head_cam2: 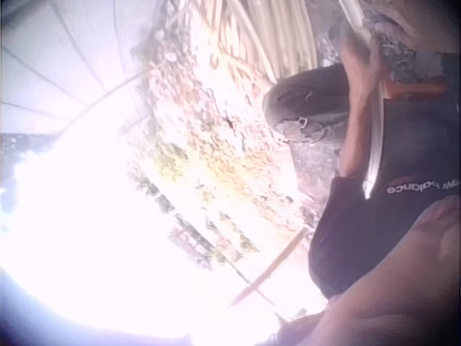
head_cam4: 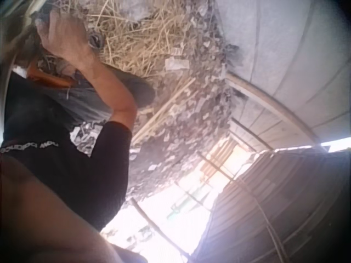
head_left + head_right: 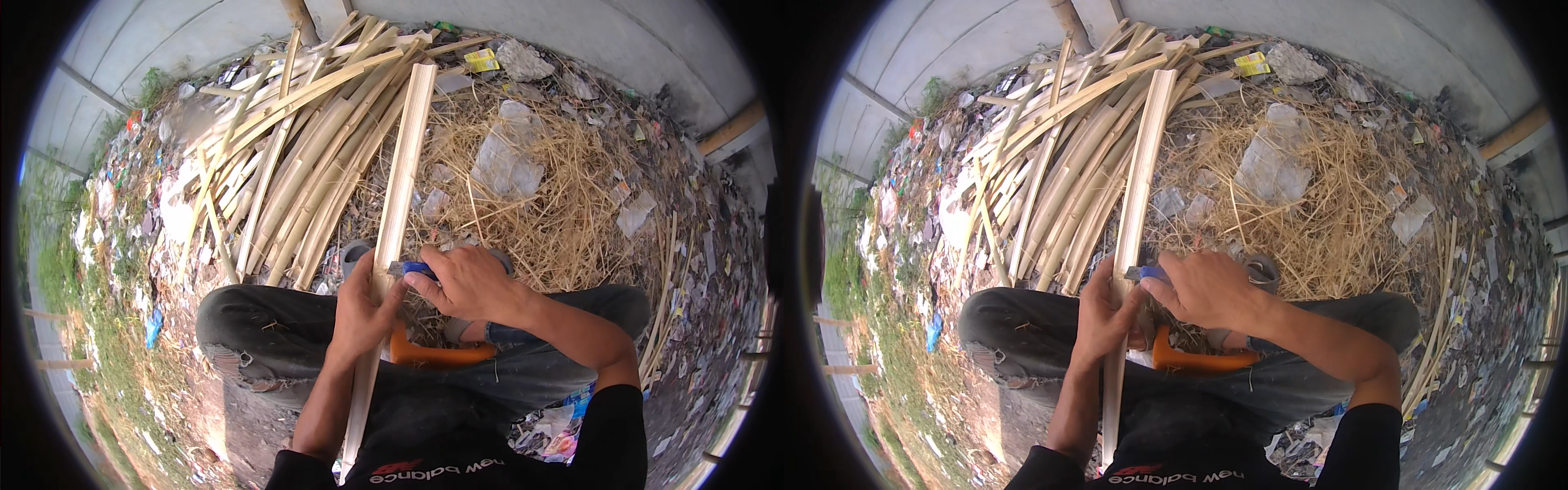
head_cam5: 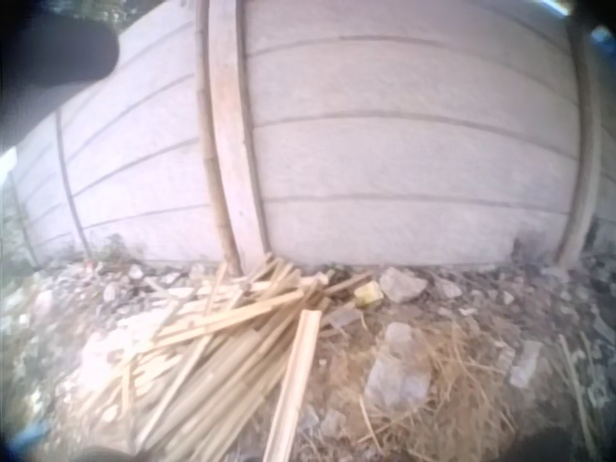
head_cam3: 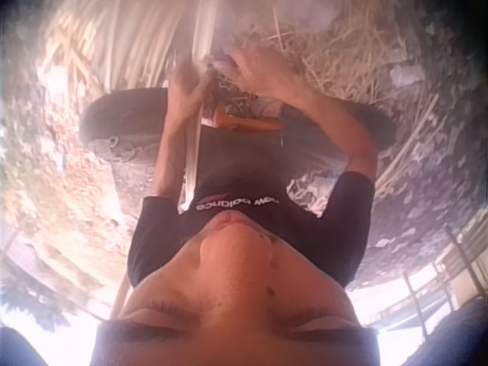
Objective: The person sits on the ground and uses a knife to shave thin strips of bamboo. They hold the bamboo strip with one hand and scrape the knife along its length to remove the outer layer, creating fine shavings.
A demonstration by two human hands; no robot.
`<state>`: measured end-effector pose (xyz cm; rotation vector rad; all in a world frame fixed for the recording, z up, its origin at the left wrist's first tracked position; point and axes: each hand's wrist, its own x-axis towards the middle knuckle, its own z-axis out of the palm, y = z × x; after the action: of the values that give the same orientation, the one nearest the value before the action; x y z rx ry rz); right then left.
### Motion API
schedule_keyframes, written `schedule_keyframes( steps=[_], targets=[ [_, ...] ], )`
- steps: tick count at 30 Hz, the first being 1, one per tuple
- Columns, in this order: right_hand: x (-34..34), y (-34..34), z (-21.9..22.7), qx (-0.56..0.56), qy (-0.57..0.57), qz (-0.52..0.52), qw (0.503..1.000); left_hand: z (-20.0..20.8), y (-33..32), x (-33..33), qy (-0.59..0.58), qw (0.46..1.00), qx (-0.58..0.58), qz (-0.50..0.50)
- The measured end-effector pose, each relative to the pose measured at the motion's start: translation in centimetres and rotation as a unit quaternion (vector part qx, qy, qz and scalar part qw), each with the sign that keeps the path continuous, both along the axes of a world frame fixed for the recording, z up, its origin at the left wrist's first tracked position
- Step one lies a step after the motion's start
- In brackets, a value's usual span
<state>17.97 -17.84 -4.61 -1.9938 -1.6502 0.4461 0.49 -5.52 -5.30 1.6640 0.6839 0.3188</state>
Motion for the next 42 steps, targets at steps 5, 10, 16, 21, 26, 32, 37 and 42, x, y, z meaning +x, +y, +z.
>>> schedule_keyframes(
  steps=[5, 10, 16, 21, 26, 32, 37, 42],
  targets=[
    [0.1, 0.6, -1.8, 0.029, -0.046, 0.005, 0.999, 0.4, 0.0, 0.2, 0.072, 0.996, 0.046, 0.011],
    [6.3, 2.3, -0.2, 0.038, 0.03, -0.129, 0.99, -1.8, 0.0, -1.2, 0.049, 0.992, 0.107, -0.04],
    [1.0, 0.5, -0.9, 0.027, -0.052, 0.017, 0.998, -1.3, -0.1, -0.3, 0.021, 0.995, 0.095, -0.019],
    [5.6, 2.5, -1.6, 0.082, -0.029, -0.121, 0.989, -1.5, -0.3, -0.9, 0.049, 0.992, 0.111, -0.041],
    [18.8, 0.6, -0.5, 0.13, -0.029, -0.344, 0.929, -3.3, -0.8, -0.8, -0.083, 0.983, 0.126, -0.108],
    [11.8, -0.8, 3.0, 0.13, 0.042, -0.23, 0.964, 0.6, 0.1, -0.2, -0.044, 0.976, -0.188, -0.101],
    [1.7, -0.3, 2.4, 0.036, 0.028, -0.017, 0.999, 0.3, 0.3, -0.4, -0.029, 0.965, -0.244, -0.09],
    [0.3, 0.7, 1.7, 0.031, -0.035, 0.018, 0.999, 0.2, 0.4, -0.7, -0.009, 0.98, -0.187, -0.073]
  ],
)
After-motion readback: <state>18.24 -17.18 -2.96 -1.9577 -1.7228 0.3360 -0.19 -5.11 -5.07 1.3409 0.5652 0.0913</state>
